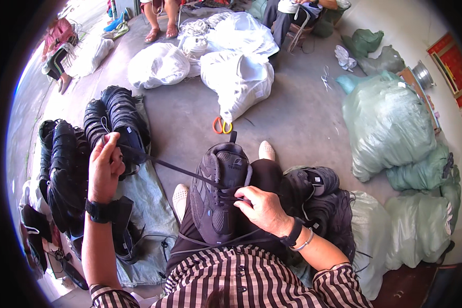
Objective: Threading laces through the eyelets of black sneakers and tying them.
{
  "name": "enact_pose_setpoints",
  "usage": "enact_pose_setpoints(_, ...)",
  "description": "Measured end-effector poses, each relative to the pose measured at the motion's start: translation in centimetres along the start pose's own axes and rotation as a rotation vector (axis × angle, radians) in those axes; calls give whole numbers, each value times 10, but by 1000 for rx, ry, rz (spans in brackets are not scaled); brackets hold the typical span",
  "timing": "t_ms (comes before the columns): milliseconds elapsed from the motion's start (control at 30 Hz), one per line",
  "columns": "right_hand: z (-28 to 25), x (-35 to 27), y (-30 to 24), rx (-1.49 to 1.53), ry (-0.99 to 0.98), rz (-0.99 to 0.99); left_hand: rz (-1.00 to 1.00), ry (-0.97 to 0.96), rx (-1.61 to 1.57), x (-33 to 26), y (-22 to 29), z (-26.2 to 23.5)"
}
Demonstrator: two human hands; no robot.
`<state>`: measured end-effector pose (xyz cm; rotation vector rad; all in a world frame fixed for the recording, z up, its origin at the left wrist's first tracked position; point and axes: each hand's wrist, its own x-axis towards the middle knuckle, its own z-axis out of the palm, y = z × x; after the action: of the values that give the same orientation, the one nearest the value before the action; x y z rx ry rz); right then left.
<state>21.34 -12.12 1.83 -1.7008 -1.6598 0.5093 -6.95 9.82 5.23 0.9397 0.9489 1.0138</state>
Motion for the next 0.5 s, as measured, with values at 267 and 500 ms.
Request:
enact_pose_setpoints(267,-19,4,6,865,-367,696,-4,64,-11,9,-6,-27)
enact_pose_setpoints(500,-7,-3,-2,159,-130,125,-42,0,26,9,-9,-11)
